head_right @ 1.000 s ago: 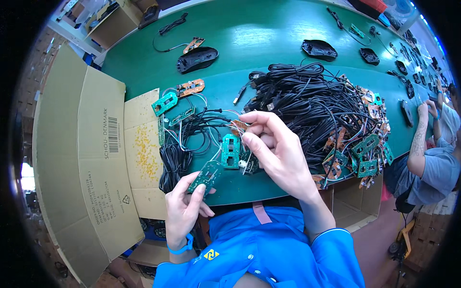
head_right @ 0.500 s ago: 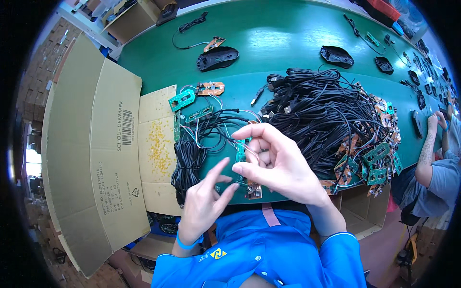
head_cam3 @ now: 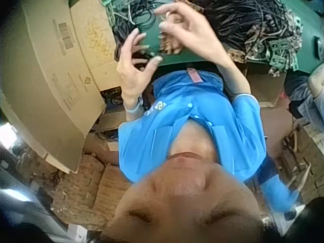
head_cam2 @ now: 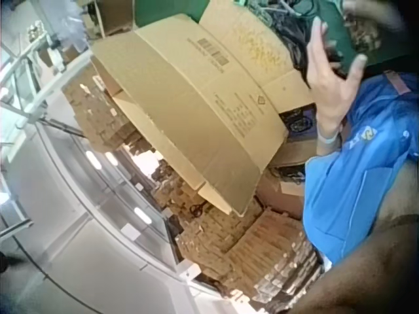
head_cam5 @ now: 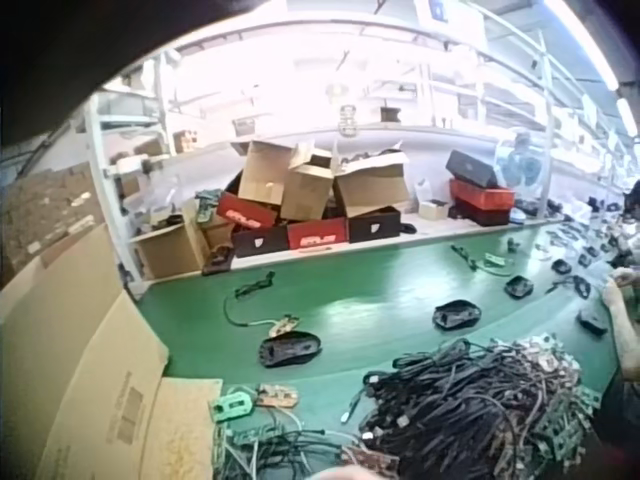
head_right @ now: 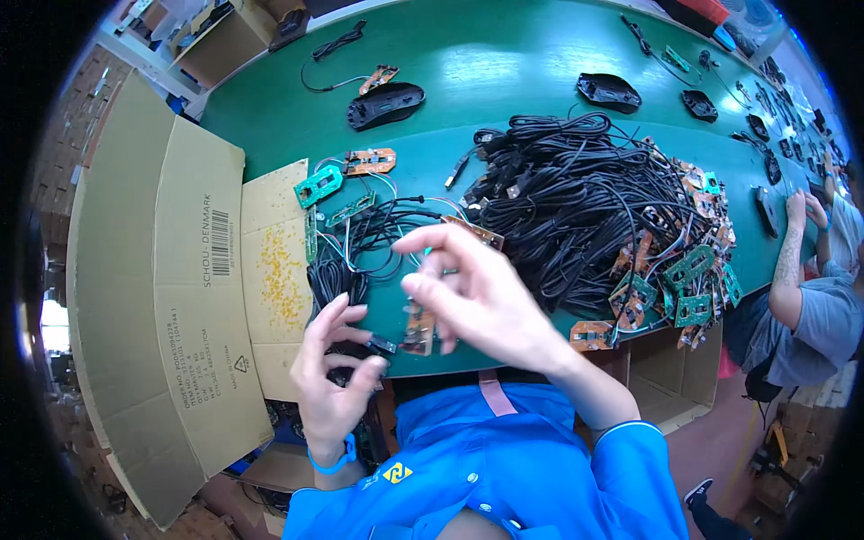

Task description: Sorting and preparing electronic circuit boards with attached wiring harnesses at a manufacturing station.

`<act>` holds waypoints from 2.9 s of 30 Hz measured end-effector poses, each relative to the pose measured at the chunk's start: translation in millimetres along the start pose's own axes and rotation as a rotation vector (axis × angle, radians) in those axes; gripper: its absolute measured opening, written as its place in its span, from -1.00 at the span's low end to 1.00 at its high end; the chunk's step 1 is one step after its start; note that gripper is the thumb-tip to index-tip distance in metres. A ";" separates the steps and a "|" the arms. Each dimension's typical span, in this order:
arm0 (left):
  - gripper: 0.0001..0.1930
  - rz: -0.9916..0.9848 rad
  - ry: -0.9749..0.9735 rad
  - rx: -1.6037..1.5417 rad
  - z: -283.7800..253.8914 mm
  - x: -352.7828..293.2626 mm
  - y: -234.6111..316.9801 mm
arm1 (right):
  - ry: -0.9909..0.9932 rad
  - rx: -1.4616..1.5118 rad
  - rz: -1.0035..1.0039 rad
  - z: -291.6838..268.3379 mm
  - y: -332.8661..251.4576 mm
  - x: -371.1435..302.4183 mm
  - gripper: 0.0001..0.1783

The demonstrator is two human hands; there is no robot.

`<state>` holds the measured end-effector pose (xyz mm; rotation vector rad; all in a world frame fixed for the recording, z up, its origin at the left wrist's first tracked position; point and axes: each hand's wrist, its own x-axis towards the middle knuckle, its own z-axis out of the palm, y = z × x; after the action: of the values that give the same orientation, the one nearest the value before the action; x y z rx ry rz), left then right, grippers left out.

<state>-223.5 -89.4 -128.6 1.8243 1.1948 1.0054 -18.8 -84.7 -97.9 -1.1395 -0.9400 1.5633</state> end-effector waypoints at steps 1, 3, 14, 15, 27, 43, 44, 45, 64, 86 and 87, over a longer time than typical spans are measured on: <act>-0.40 0.045 -0.024 -0.001 5.5 0.8 0.0 | -0.024 -0.041 -0.012 3.2 4.1 -0.9 -0.59; -0.39 0.022 -0.057 0.027 7.1 -0.9 -1.5 | -0.039 -0.138 -0.084 10.6 10.2 -3.3 -0.57; -0.42 -0.360 -0.209 0.104 -1.0 -4.9 2.6 | 0.199 -1.100 -0.477 -17.1 31.3 -20.3 -0.59; -0.43 -0.262 -0.240 0.170 0.9 -6.4 -2.7 | 0.211 -1.237 -0.492 -14.9 37.5 -20.1 -0.60; -0.50 -0.045 -0.277 0.342 9.2 -18.1 -7.0 | 0.066 -1.193 -0.308 -21.3 21.0 -13.4 -0.57; -0.64 -0.258 -0.347 -0.292 18.3 -2.3 3.3 | 0.168 0.030 -0.184 -6.1 -14.5 7.9 -0.61; -0.63 -0.350 -0.360 -0.469 15.2 3.7 9.9 | 0.137 0.037 -0.158 -0.2 -13.2 8.4 -0.62; -0.62 -0.440 -0.370 -0.648 12.8 9.3 15.1 | 0.106 0.044 -0.131 5.1 -11.6 8.8 -0.62; -0.59 -0.233 -0.150 -0.461 25.1 15.9 8.0 | 0.350 -0.908 -0.876 10.8 26.5 -2.5 -0.74; -0.49 0.218 -0.027 0.021 24.2 18.4 12.6 | 0.450 -0.899 -0.935 15.1 33.4 -3.1 -0.72; -0.49 0.218 -0.027 0.021 24.4 18.4 12.6 | 0.451 -0.899 -0.935 15.3 33.8 -3.5 -0.72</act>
<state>-192.3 -79.6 -124.2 2.0105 1.0090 1.0875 -41.5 -97.3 -124.6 -1.2535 -1.5872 0.0780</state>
